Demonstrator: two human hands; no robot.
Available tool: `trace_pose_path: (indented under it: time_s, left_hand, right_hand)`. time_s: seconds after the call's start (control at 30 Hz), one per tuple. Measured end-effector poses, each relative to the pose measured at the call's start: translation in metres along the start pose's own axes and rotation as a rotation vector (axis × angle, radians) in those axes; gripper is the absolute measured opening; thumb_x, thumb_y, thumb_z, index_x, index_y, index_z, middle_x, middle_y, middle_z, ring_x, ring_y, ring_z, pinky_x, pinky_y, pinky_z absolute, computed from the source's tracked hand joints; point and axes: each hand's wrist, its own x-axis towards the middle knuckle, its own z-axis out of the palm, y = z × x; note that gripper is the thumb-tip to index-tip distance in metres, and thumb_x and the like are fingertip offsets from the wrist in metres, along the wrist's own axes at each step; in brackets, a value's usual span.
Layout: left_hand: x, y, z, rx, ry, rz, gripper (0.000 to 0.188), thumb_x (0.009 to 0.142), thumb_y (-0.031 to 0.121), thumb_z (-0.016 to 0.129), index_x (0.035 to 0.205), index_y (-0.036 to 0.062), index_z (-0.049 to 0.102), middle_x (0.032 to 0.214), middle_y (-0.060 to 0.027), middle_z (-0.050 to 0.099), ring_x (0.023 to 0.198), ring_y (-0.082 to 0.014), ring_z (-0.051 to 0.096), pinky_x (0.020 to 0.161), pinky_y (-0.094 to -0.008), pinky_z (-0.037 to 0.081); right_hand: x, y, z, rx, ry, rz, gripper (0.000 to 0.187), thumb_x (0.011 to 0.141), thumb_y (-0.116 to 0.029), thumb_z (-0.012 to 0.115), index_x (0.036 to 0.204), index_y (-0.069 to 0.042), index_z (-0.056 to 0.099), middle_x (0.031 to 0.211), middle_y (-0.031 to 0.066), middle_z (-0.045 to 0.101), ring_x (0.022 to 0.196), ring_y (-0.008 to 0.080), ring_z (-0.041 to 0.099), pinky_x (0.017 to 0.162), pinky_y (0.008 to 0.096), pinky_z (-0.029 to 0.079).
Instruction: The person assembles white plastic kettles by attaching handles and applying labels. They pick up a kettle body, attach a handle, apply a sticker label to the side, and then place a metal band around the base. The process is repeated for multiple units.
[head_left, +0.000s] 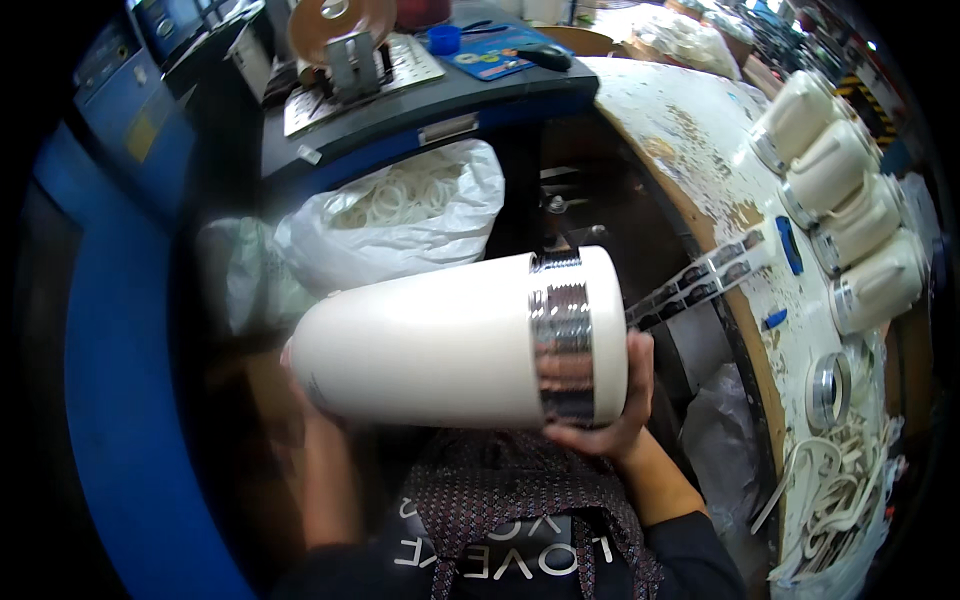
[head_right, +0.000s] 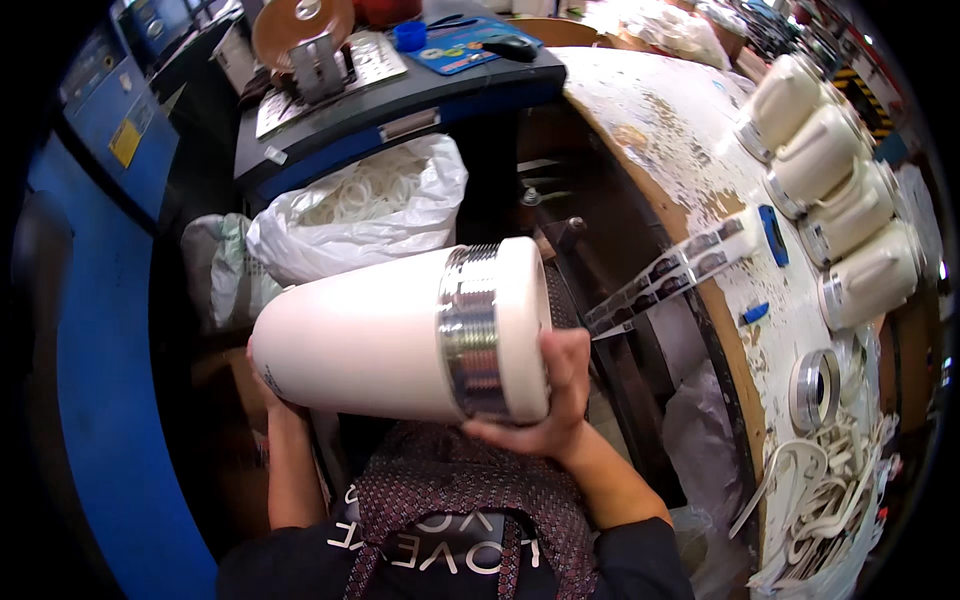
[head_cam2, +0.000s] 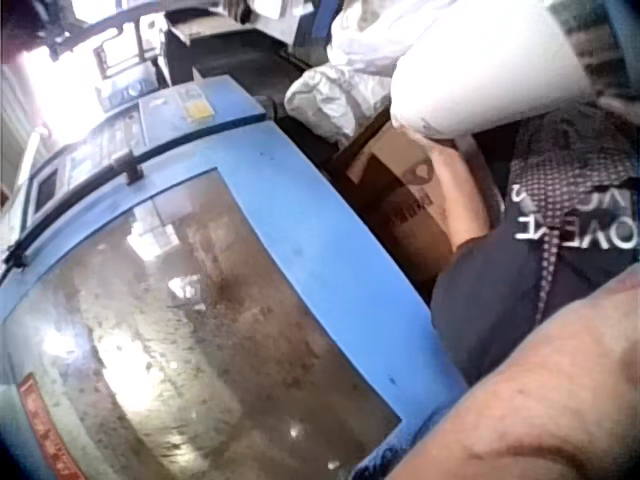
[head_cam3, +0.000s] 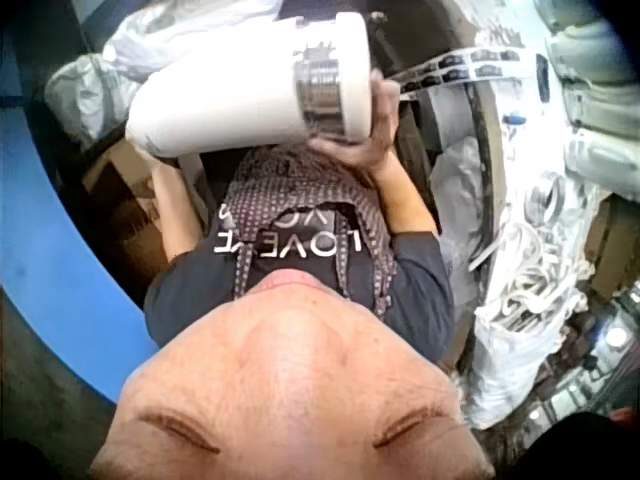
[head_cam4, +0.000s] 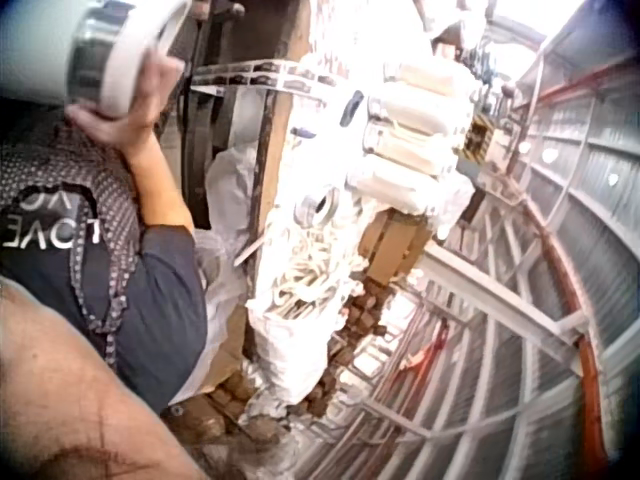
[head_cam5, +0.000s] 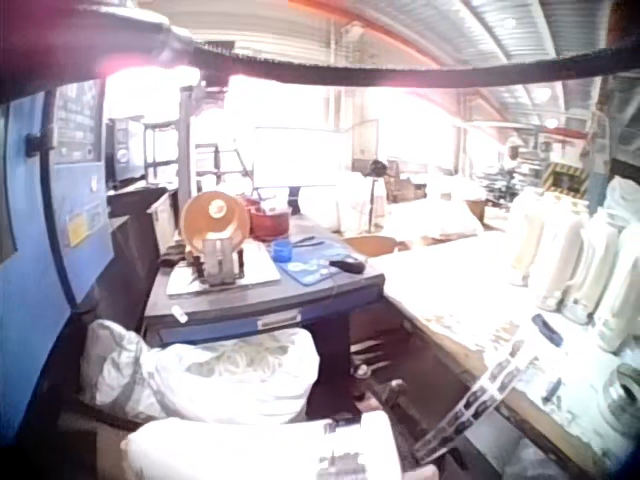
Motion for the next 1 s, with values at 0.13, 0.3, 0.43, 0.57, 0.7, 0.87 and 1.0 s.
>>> trace_pose_path:
  time_s: [0.13,0.3,0.43,0.57,0.7,0.87,1.0]
  left_hand:
    - [0.011,-0.012,0.007,-0.101,0.237,0.142,0.037,0.096,0.033,0.051,0.119,0.0037,0.054,0.118,-0.009,0.06,0.105,-0.0208,0.057,0.092,-0.0362,0.049]
    - [0.039,0.01,0.024,-0.431,-0.083,0.412,0.05,0.098,0.042,0.041,0.128,0.003,0.051,0.132,-0.015,0.055,0.121,-0.0291,0.053,0.103,-0.0468,0.044]
    - [0.025,0.008,0.031,0.134,0.102,0.626,0.043,0.099,0.031,0.044,0.127,0.0004,0.053,0.127,-0.0145,0.058,0.114,-0.0259,0.057,0.099,-0.0402,0.046]
    - [0.01,-0.05,-0.005,0.913,0.476,0.615,0.035,0.094,0.021,0.057,0.12,-0.0012,0.058,0.119,-0.0132,0.063,0.105,-0.0228,0.062,0.092,-0.0349,0.05]
    - [0.023,0.011,0.032,0.967,0.178,0.708,0.034,0.09,0.023,0.061,0.114,-0.0008,0.062,0.112,-0.0118,0.065,0.099,-0.0226,0.063,0.089,-0.0353,0.051]
    - [0.025,-0.01,-0.002,0.859,0.24,0.455,0.043,0.093,0.035,0.052,0.12,0.0014,0.059,0.116,-0.0109,0.064,0.104,-0.0234,0.061,0.092,-0.0368,0.049]
    - [0.015,-0.077,-0.001,-0.252,0.62,-0.238,0.052,0.098,0.046,0.041,0.126,0.0056,0.056,0.121,-0.0095,0.061,0.108,-0.0237,0.058,0.093,-0.0356,0.047]
  right_hand:
    - [0.021,0.017,-0.01,0.471,0.161,0.584,0.11,0.064,-0.04,0.087,0.148,-0.001,0.03,0.129,0.0159,0.054,0.119,0.0248,0.053,0.1,0.0403,0.044]
    - [-0.005,0.055,-0.007,0.709,0.062,0.836,0.08,0.08,-0.035,0.077,0.143,-0.002,0.041,0.129,0.0117,0.054,0.115,0.0187,0.053,0.102,0.0319,0.039]
    - [-0.003,0.024,-0.031,0.684,0.011,0.649,0.098,0.082,-0.071,0.057,0.147,-0.001,0.035,0.135,0.0116,0.051,0.118,0.0198,0.052,0.104,0.0347,0.038]
    - [0.016,0.043,-0.035,0.596,0.257,0.571,0.091,0.089,-0.077,0.022,0.151,-0.01,0.025,0.146,0.0169,0.037,0.136,0.0289,0.034,0.114,0.0458,0.022]
    - [0.029,0.022,-0.009,0.504,0.121,0.443,0.094,0.089,-0.079,0.017,0.154,-0.011,0.017,0.157,0.0174,0.022,0.146,0.033,0.017,0.118,0.0502,0.011]
    - [0.022,0.044,0.0,0.702,0.475,0.6,0.089,0.091,-0.075,0.029,0.149,-0.008,0.027,0.143,0.017,0.038,0.131,0.0283,0.039,0.111,0.044,0.034]
    - [-0.025,0.041,-0.035,0.257,0.122,0.256,0.078,0.088,-0.071,0.045,0.124,-0.002,0.052,0.111,0.0134,0.058,0.099,0.0255,0.057,0.09,0.0392,0.044]
